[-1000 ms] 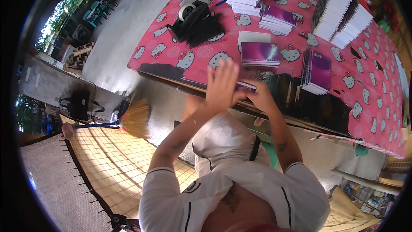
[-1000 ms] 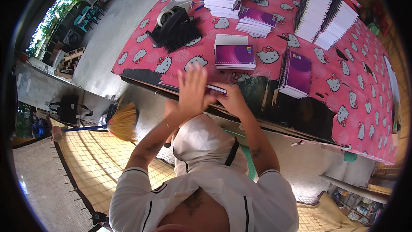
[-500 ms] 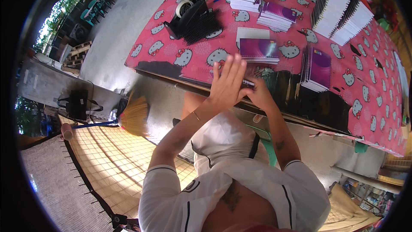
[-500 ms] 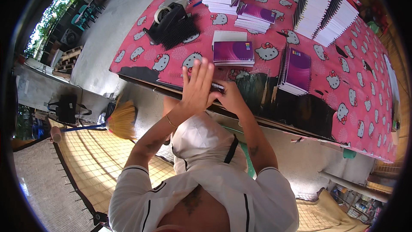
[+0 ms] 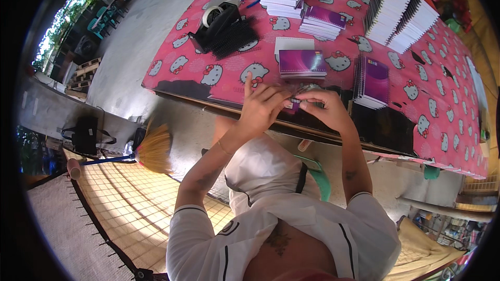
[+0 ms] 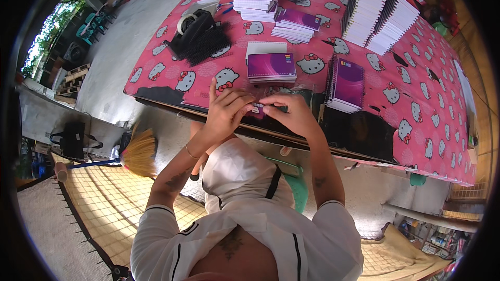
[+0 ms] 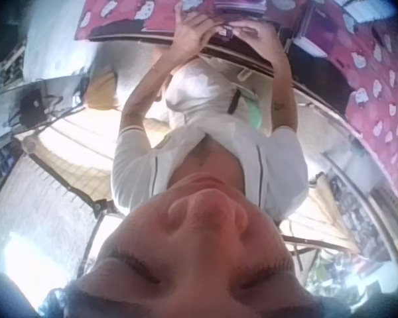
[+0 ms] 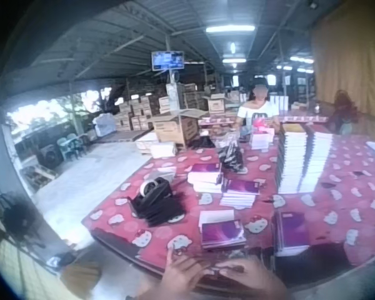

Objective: The person assembles notebooks by picking up small stacks of pages, aligning them, and sliding them into a purple cover by hand before placing the finished items into a larger stack on the table.

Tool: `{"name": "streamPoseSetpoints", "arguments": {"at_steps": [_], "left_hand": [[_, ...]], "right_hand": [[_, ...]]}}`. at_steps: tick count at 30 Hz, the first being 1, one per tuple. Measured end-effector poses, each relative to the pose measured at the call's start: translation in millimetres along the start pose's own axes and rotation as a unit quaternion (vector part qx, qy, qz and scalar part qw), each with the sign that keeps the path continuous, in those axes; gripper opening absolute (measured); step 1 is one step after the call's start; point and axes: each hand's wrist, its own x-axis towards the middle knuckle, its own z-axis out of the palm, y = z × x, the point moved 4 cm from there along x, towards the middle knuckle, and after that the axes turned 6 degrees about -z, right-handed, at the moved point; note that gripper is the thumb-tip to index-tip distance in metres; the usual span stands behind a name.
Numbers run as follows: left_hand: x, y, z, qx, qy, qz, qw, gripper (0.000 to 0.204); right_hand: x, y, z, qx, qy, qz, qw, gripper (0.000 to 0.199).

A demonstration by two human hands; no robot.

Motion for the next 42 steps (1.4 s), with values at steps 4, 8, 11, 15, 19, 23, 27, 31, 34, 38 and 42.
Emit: {"name": "streamPoseSetpoints", "arguments": {"at_steps": [4, 8, 11, 15, 19, 23, 27, 31, 34, 38, 42], "left_hand": [[2.3, 1.0, 4.4, 0.004, 0.004, 0.004, 1.000, 0.016], [4.2, -2.0, 4.7, -0.003, -0.036, 0.003, 0.999, 0.018], [8.0, 0.7, -0.8, -0.040, -0.020, 0.006, 0.999, 0.017], [5.9, 12.0, -1.0, -0.008, -0.060, -0.009, 0.998, 0.016], [21.1, 35.6, -7.0, 0.014, -0.079, 0.027, 0.996, 0.027], [69.9, 69.6, -20.3, -0.060, 0.104, 0.041, 0.992, 0.029], [128.7, 100.2, 16.0, -0.185, 0.210, 0.172, 0.945, 0.023], [143.4, 100.5, 103.6, -0.225, 0.059, 0.235, 0.944, 0.021], [138.5, 87.0, 137.2, -0.290, -0.046, 0.212, 0.932, 0.019], [145.8, 89.7, 138.5, -0.279, -0.070, 0.214, 0.933, 0.020], [140.1, 91.3, 131.1, -0.259, -0.023, 0.226, 0.939, 0.023]], "right_hand": [[10.0, -7.5, -11.2, -0.059, -0.039, -0.012, 0.997, 0.015], [18.1, -12.3, -14.1, -0.101, -0.086, -0.075, 0.988, 0.009], [20.5, -17.6, -9.1, -0.107, -0.068, -0.135, 0.983, 0.008], [18.1, -16.6, 0.3, -0.154, -0.013, -0.121, 0.981, 0.017], [3.1, -9.1, -7.3, -0.211, 0.122, -0.043, 0.969, 0.019], [-30.0, -53.5, -52.4, -0.011, 0.294, -0.050, 0.954, 0.046], [-72.6, -44.9, -137.3, -0.314, 0.252, -0.007, 0.915, 0.071], [-106.9, 8.3, -164.4, -0.152, 0.217, 0.092, 0.960, 0.082], [-111.6, 28.6, -159.4, -0.101, 0.250, 0.071, 0.960, 0.084], [-107.5, 32.0, -160.8, -0.104, 0.256, 0.092, 0.957, 0.085], [-107.9, 23.0, -155.3, -0.149, 0.266, 0.085, 0.948, 0.084]]}}
